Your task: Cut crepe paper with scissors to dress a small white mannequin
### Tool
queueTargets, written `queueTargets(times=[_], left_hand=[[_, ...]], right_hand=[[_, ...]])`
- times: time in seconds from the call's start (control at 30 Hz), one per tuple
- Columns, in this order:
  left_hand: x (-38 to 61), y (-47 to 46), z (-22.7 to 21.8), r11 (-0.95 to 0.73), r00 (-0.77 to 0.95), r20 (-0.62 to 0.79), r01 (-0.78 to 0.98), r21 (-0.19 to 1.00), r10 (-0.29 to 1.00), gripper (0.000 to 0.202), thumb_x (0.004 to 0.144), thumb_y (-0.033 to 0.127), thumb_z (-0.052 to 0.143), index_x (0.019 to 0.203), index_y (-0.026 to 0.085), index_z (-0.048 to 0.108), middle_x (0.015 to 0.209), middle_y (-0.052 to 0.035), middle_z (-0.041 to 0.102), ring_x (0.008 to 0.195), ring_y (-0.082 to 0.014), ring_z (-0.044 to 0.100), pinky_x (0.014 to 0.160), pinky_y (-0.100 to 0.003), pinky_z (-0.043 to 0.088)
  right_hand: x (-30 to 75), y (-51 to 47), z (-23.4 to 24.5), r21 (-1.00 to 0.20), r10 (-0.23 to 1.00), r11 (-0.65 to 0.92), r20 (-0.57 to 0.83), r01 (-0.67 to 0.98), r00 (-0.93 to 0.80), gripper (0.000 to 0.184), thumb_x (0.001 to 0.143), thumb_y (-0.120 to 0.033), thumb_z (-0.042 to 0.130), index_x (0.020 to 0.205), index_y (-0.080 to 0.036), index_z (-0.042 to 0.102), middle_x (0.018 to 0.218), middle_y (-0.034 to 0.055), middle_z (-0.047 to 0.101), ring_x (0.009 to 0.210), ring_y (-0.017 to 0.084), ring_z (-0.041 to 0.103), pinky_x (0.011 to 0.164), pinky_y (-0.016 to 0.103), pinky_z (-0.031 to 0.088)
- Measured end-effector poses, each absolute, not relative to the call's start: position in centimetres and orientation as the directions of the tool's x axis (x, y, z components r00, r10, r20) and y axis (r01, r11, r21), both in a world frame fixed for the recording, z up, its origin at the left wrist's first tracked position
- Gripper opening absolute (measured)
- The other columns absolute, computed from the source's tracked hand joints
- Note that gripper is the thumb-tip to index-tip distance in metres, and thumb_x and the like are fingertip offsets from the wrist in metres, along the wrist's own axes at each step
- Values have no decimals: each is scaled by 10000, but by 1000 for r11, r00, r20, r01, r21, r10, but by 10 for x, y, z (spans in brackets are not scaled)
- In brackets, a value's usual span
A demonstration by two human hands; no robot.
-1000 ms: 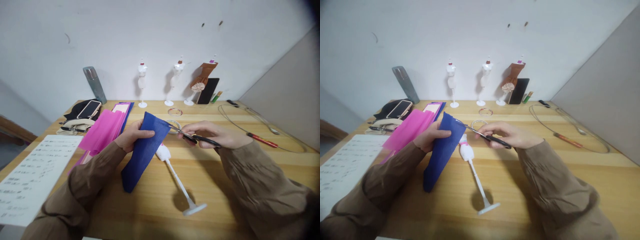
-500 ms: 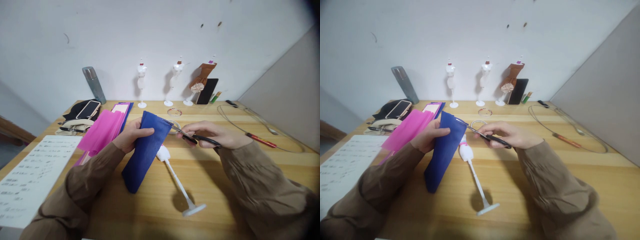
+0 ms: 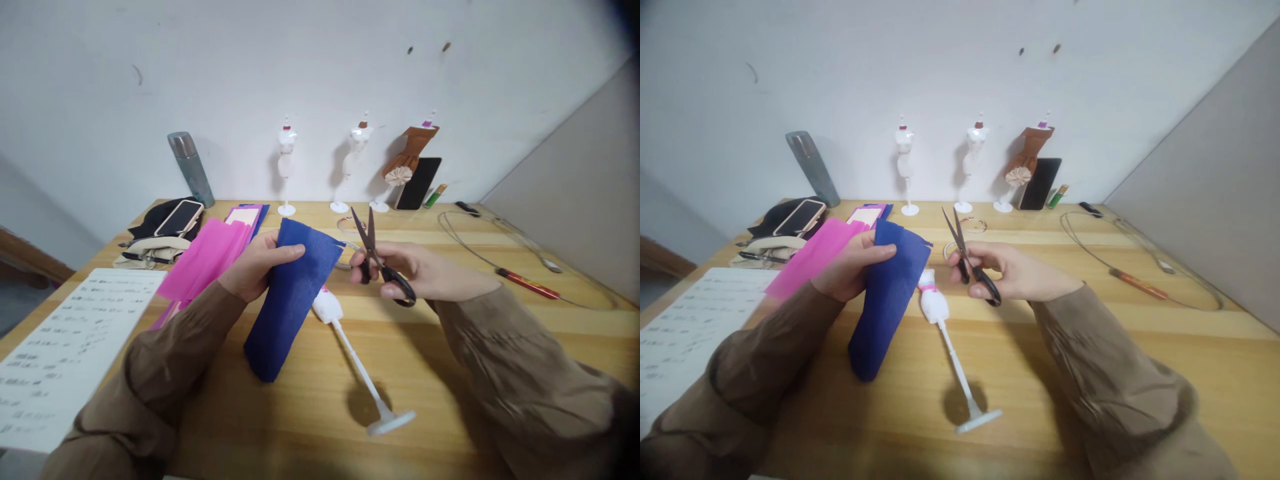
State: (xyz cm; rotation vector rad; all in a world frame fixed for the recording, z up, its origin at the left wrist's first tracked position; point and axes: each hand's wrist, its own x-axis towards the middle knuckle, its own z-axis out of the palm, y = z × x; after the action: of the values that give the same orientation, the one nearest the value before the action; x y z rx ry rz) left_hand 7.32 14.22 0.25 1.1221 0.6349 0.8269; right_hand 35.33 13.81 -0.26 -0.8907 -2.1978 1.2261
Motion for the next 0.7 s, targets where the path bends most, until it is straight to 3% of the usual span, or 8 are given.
queueTargets(times=[0.13, 0.3, 0.4, 0.5, 0.7], left_hand=[[71, 142, 9, 191, 510, -57, -213, 958, 858, 388, 642, 310, 841, 931, 92, 703, 821, -86, 732, 723, -199, 671, 704, -303, 506], [72, 139, 16, 158, 428, -53, -213, 964, 902, 389, 617, 224, 823, 960, 97, 690, 864, -90, 733, 775, -209, 679, 757, -328, 526], [72, 137, 17, 145, 400, -52, -205, 968, 915, 362, 619, 205, 804, 947, 108, 685, 848, -85, 727, 772, -222, 683, 761, -351, 528], [71, 136, 18, 138, 394, -48, -204, 969, 918, 353, 612, 205, 812, 926, 112, 682, 827, -73, 723, 750, -212, 676, 747, -344, 522], [71, 135, 19, 103, 376, -21, -199, 975, 926, 372, 624, 297, 848, 904, 109, 691, 819, -66, 722, 741, -199, 661, 730, -326, 515]], right_hand=[[350, 141, -9, -885, 833, 364, 170, 290, -527, 520, 779, -451, 768, 1212, -207, 615, 1039, 106, 712, 1030, 255, 670, 898, 385, 524], [347, 138, -7, -847, 768, 479, 276, 232, -578, 447, 776, -358, 779, 1177, -269, 603, 1167, 85, 685, 1112, 257, 645, 1019, 449, 487], [340, 133, -2, -815, 735, 535, 320, 223, -598, 395, 794, -328, 763, 1150, -281, 598, 1080, 60, 682, 1013, 227, 666, 971, 428, 519], [338, 130, 6, -777, 729, 573, 337, 262, -596, 373, 809, -403, 738, 1123, -232, 635, 944, 57, 661, 935, 219, 650, 906, 394, 528], [347, 128, 20, -818, 805, 450, 198, 359, -559, 512, 806, -585, 681, 1055, -145, 760, 738, 73, 622, 715, 190, 561, 700, 349, 505]])
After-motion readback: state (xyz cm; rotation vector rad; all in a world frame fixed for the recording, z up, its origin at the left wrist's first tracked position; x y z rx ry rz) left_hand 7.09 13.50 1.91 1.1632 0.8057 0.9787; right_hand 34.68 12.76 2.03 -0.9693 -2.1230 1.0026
